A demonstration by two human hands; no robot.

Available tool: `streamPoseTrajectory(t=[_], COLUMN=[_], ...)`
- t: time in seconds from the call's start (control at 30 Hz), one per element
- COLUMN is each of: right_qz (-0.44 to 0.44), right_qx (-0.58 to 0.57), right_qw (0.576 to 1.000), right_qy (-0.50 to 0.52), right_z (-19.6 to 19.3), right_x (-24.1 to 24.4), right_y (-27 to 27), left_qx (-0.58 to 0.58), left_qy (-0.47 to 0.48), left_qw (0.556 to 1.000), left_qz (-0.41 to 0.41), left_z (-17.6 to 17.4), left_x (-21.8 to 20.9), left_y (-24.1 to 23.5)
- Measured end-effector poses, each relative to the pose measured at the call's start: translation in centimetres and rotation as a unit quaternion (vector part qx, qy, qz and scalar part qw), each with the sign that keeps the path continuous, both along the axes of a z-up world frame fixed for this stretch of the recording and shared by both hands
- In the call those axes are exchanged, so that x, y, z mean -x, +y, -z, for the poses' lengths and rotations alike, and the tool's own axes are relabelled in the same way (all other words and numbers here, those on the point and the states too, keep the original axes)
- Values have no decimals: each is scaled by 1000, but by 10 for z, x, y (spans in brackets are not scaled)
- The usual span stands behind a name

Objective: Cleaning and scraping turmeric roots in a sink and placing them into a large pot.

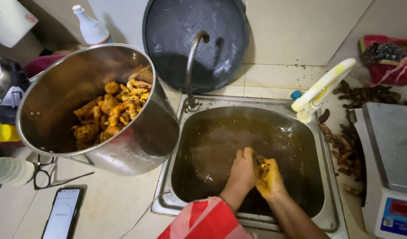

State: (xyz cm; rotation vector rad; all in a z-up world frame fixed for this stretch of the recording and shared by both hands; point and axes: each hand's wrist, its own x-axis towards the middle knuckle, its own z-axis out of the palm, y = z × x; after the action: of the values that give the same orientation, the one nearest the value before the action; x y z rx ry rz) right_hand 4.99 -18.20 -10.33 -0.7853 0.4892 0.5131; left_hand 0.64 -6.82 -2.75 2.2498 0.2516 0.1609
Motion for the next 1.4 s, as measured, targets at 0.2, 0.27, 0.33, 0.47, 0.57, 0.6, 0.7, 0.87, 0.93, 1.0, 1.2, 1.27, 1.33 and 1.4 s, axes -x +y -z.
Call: streamPoseTrajectory(t=[0.2, 0.27, 0.33, 0.47, 0.57, 0.6, 0.7, 0.87, 0.93, 1.0, 1.2, 1.27, 1.33, 1.4], right_qz=[56, 49, 44, 13, 2, -2, -15, -20, -18, -11, 1, 11, 27, 20], right_qx=[-27, -26, -24, -6, 39, 53, -10, -34, -1, -27, 2, -5, -12, -3], right_qw=[998, 998, 999, 1000, 999, 998, 999, 999, 1000, 1000, 999, 999, 999, 999], right_qy=[-26, -6, 10, -1, 28, 36, -35, 12, 1, -10, 38, 39, 37, 40], right_z=[4, 1, 0, 0, -7, -10, -14, -20, -29, -35, -5, -1, -3, -1], right_x=[-8, -7, -8, -3, 2, 3, 5, 3, -5, -1, -10, -6, -13, -9], right_y=[1, -1, 0, 0, 0, 1, 1, -8, -3, -4, -7, -6, -6, -8], left_qx=[97, 144, 191, 60, -18, -44, -269, -250, -324, -19, 264, 168, 69, -24], left_qy=[71, 27, -21, 103, 74, 48, -31, 197, 248, 276, -19, 2, 21, 38], left_qw=[987, 985, 979, 993, 997, 998, 962, 946, 913, 961, 964, 985, 993, 994], left_qz=[-108, -86, -61, 16, 26, 27, -24, -59, -23, 4, 5, 45, 91, 96], left_z=[18, 18, 3, -13, 1, 3, 63, 111, 104, 92, -33, -22, -26, -35], left_x=[-15, -9, -3, 6, -1, -5, -34, -10, -16, -20, -3, 2, 0, 12], left_y=[59, 53, 43, 15, 8, 7, 54, 87, 90, 90, 29, 15, 3, -8])
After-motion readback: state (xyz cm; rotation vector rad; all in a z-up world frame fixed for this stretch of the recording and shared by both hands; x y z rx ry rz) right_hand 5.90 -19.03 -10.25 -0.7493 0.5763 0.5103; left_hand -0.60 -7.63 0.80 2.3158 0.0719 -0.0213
